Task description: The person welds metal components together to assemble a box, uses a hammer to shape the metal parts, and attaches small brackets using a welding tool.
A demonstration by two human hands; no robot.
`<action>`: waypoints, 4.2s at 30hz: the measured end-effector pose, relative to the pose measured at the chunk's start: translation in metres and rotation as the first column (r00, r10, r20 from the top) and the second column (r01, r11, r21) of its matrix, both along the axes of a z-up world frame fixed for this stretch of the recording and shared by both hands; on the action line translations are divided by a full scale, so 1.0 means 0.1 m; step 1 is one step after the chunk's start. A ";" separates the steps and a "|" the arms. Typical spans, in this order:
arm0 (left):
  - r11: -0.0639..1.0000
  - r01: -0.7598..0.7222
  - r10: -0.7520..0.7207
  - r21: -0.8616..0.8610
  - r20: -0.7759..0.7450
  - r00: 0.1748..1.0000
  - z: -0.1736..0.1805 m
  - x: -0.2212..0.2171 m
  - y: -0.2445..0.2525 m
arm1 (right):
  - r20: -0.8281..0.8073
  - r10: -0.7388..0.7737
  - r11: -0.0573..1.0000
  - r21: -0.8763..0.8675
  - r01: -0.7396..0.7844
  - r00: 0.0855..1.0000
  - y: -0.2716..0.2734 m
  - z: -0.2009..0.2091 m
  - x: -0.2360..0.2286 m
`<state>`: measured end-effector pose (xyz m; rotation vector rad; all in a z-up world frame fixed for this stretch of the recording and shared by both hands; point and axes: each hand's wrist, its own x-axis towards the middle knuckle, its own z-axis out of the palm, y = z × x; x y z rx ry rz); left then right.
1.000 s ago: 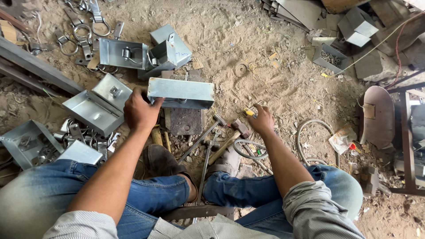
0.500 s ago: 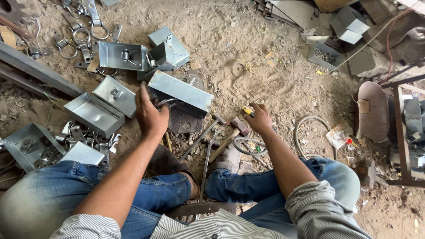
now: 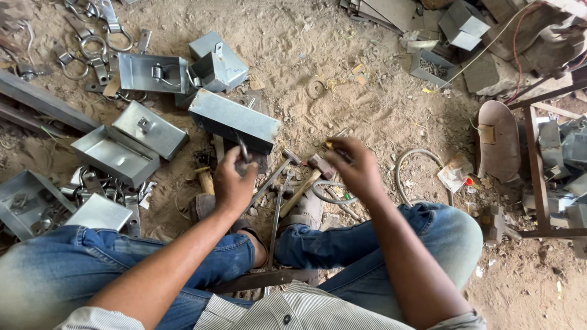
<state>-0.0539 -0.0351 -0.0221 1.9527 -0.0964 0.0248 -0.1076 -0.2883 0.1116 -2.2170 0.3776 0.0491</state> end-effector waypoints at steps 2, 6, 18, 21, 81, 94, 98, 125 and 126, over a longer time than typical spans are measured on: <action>0.999 0.034 -0.036 0.039 0.044 0.998 -0.03 -0.03 -0.09 | -0.064 0.140 0.990 -0.025 -0.142 0.988 0.19 -0.13 0.00; 0.988 0.155 -0.155 -0.015 -0.057 0.986 -0.05 0.02 -0.19 | -0.020 0.373 0.928 -0.021 -0.373 0.928 0.50 -0.39 0.01; 0.895 0.380 -0.422 -0.231 -0.167 0.891 -0.41 0.32 -0.18 | -0.010 0.476 0.878 0.063 -0.474 0.879 0.61 -0.83 0.10; 0.872 0.451 -0.478 -0.192 -0.134 0.868 -0.29 0.33 -0.15 | -0.048 0.470 0.881 0.095 -0.464 0.882 0.60 -0.80 0.11; 0.892 -0.296 0.202 0.342 0.283 0.938 0.00 1.16 0.66 | -0.103 0.329 0.908 -0.238 -0.344 0.939 0.30 -0.85 0.12; 0.923 -0.357 0.378 0.144 -0.173 0.909 0.07 0.55 0.40 | -0.083 0.377 0.888 -0.250 -0.386 0.922 0.28 -0.80 0.03; 0.944 -0.317 0.329 0.088 -0.300 0.895 0.21 0.14 0.19 | -0.065 0.402 0.883 -0.234 -0.406 0.913 0.27 -0.79 0.02; 0.984 -0.105 0.067 0.142 0.244 0.967 -0.05 0.06 -0.13 | -0.043 0.399 0.900 -0.176 -0.400 0.916 0.16 -0.70 0.04; 0.989 -0.080 0.053 0.126 0.203 0.978 0.07 0.09 -0.09 | -0.061 0.391 0.902 -0.171 -0.396 0.918 0.16 -0.68 0.04</action>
